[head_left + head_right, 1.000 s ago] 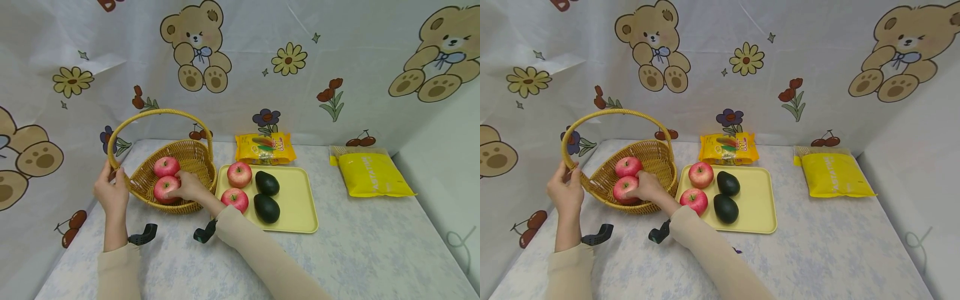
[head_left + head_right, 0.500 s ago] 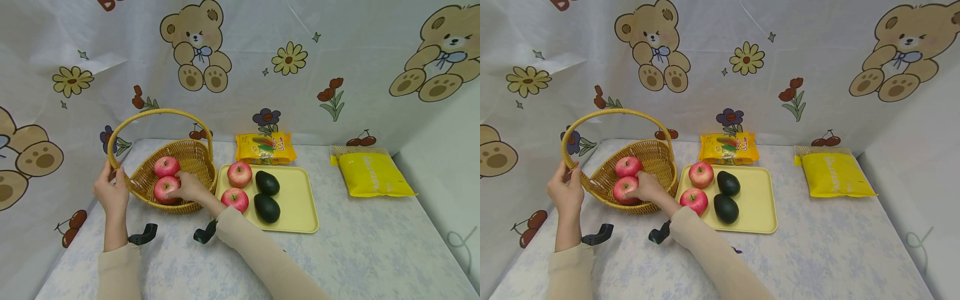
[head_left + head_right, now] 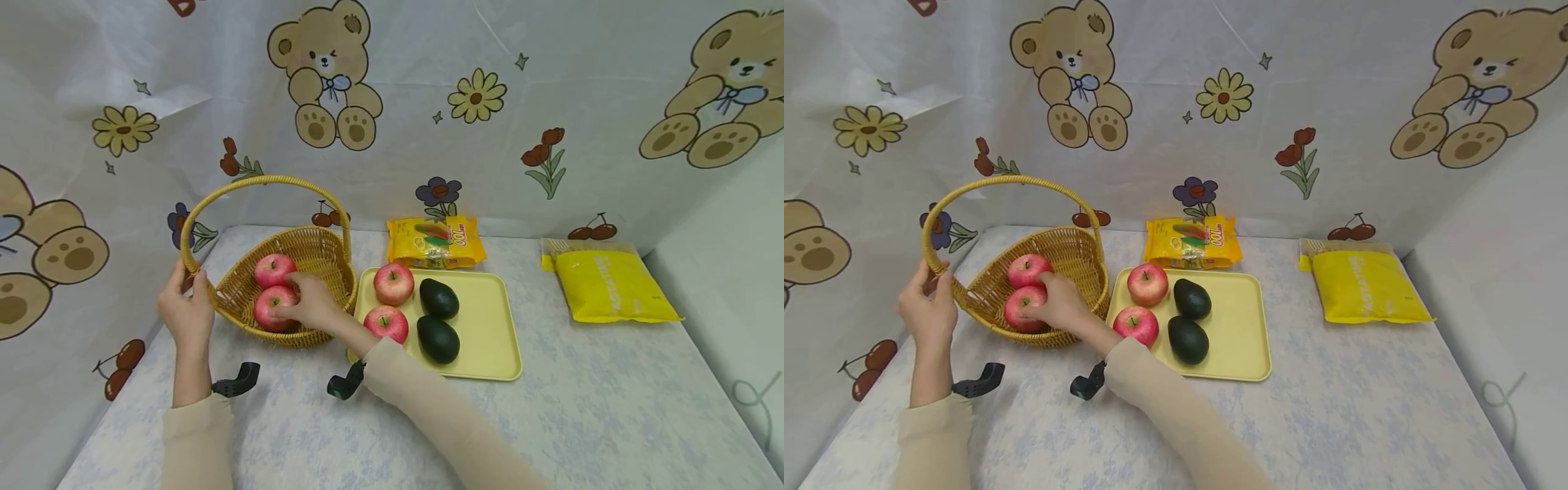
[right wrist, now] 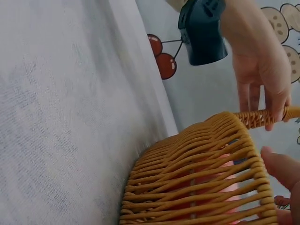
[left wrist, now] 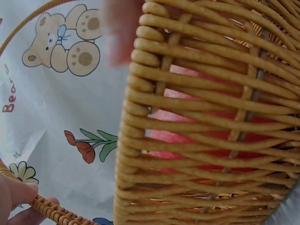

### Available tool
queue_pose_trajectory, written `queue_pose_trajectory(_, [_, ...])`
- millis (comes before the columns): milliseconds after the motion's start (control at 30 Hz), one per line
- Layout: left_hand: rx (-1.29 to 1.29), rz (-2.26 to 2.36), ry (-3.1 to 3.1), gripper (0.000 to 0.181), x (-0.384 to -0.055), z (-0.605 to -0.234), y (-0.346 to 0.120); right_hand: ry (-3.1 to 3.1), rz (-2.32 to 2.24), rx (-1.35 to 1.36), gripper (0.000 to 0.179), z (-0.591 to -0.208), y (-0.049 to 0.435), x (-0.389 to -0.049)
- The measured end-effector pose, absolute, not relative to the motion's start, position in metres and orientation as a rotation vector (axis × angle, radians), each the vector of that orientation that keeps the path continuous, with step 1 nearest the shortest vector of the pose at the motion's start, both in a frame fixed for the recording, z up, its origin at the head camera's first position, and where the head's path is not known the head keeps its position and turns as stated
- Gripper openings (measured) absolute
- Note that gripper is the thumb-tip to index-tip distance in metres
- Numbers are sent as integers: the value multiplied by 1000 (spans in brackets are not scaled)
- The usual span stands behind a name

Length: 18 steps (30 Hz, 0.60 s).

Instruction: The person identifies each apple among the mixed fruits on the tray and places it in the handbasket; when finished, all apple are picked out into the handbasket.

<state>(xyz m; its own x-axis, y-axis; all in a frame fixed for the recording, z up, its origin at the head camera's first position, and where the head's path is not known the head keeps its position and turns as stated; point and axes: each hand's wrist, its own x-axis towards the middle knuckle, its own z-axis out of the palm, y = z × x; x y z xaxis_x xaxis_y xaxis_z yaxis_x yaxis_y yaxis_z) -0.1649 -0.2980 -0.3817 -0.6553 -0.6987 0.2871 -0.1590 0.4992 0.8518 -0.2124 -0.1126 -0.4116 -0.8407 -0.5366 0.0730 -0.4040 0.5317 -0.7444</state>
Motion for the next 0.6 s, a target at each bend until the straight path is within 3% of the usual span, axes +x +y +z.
queue_pose_trajectory(200, [706,-1130,-2126,38,-165,-380,-297,2413,-1474,-828,71,-395,-88,-201])
queue_pose_trajectory(600, [706,-1128,-2129,39,-166,-382,-299,2444,-1556,-882,76,-354,-5,-187])
